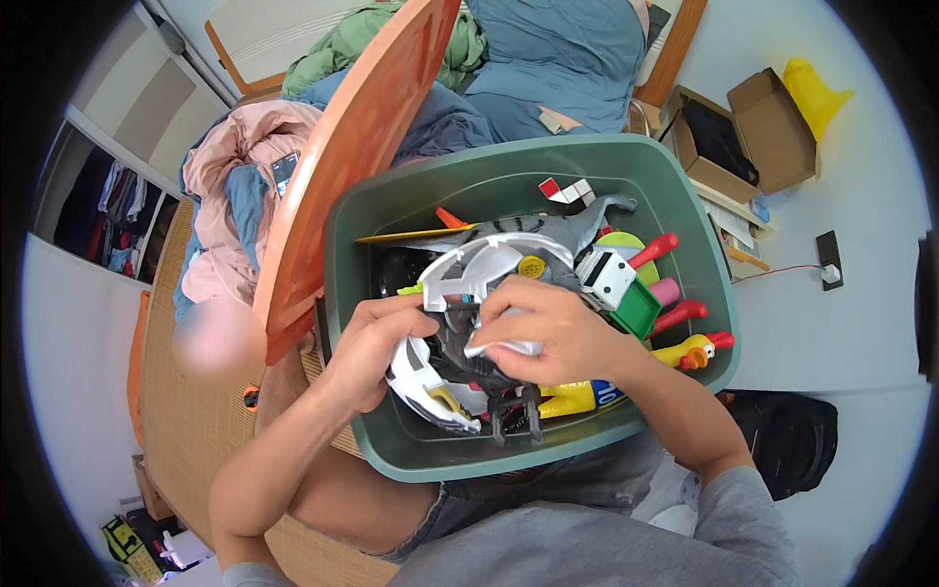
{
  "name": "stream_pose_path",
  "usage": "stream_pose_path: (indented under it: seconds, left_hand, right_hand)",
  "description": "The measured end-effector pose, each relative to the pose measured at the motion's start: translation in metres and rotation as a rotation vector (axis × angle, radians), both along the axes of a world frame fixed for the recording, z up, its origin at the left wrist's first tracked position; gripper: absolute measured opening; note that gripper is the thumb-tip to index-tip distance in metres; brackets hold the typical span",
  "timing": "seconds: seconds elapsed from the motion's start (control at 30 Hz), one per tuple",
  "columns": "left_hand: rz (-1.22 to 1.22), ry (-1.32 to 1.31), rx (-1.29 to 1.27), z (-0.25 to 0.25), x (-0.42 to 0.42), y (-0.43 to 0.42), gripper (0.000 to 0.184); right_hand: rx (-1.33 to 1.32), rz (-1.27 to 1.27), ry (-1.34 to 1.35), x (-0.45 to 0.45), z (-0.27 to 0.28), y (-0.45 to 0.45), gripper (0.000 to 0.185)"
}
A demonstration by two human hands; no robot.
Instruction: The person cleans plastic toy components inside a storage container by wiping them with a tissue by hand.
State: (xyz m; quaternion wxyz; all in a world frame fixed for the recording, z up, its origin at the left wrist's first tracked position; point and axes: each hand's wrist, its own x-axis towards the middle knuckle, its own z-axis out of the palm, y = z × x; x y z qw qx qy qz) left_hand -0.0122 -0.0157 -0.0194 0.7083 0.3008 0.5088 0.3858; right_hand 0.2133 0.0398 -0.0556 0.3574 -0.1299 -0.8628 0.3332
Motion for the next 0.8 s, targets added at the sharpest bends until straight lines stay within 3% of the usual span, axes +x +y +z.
stream_pose_path:
  seconds: [0.17, 0.37, 0.5, 0.7, 0.8]
  left_hand:
    - [0.034, -0.017, 0.007, -0.0013, 0.0009, -0.0006, 0.035]
    - [0.006, 0.01, 0.0, 0.0003, -0.0011, -0.0014, 0.034]
    - [0.059, -0.017, 0.001, 0.0006, 0.0004, 0.0007, 0.035]
    - [0.007, -0.017, 0.012, -0.0017, -0.0031, 0.0014, 0.036]
    - [0.047, -0.032, -0.002, -0.0004, -0.0001, 0.0025, 0.035]
  right_hand:
    - [-0.003, -0.103, -0.045, 0.0015, -0.0054, 0.0057, 0.018]
    - [0.037, 0.037, 0.03, -0.0009, 0.0023, 0.0014, 0.014]
    - [0.011, -0.123, -0.029, 0.0013, -0.0031, 0.0045, 0.014]
    - [0.046, 0.043, 0.013, 0.0011, 0.0012, 0.0004, 0.016]
    - [0.051, -0.093, -0.037, 0.0018, -0.0029, 0.007, 0.018]
